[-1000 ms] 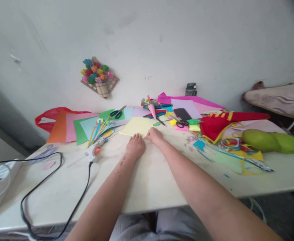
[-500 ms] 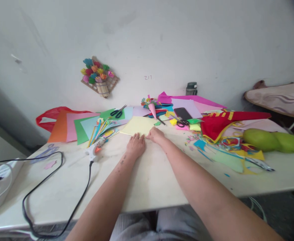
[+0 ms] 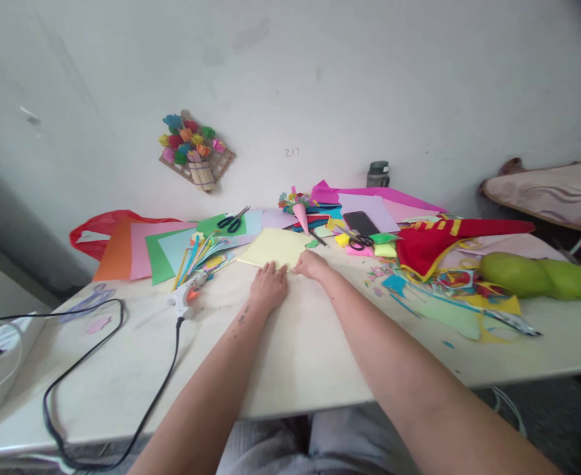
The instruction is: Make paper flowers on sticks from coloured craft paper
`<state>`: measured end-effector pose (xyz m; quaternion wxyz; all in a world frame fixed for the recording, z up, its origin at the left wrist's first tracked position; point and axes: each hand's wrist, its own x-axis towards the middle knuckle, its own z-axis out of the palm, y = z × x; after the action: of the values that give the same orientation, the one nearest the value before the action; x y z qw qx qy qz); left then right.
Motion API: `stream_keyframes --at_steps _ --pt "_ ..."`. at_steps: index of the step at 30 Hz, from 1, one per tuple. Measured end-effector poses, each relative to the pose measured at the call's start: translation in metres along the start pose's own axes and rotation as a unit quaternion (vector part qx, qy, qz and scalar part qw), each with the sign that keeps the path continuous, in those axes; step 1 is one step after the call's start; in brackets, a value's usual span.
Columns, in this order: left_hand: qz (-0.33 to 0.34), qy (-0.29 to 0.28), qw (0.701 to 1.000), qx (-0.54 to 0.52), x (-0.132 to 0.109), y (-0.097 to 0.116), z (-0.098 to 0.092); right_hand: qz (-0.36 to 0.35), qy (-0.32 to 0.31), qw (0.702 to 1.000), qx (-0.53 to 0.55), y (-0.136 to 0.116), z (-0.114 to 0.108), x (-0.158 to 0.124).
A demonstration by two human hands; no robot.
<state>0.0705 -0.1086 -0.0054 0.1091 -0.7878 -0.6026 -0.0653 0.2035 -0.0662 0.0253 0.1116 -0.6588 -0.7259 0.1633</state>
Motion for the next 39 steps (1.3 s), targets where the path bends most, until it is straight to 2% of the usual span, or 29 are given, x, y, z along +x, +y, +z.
stream_keyframes --at_steps 13,24,29,34,39 --pt "0.006 0.021 1.0 0.002 0.0 0.0 0.0 -0.031 -0.016 0.999 -0.039 0.005 -0.007 -0.004" --pt "0.007 0.007 1.0 -0.002 0.0 0.0 0.001 -0.054 -0.045 0.996 -0.052 0.009 -0.013 -0.008" --pt "0.006 0.009 1.0 -0.007 -0.001 0.0 0.001 -0.057 -0.06 0.995 -0.062 0.01 -0.009 0.0" --pt "0.004 -0.007 1.0 -0.02 -0.001 0.0 0.0 -0.052 -0.053 0.995 -0.066 0.012 -0.007 0.005" --pt "-0.001 -0.019 1.0 -0.022 0.0 0.0 -0.001 -0.037 -0.044 0.996 -0.076 0.007 -0.012 -0.004"
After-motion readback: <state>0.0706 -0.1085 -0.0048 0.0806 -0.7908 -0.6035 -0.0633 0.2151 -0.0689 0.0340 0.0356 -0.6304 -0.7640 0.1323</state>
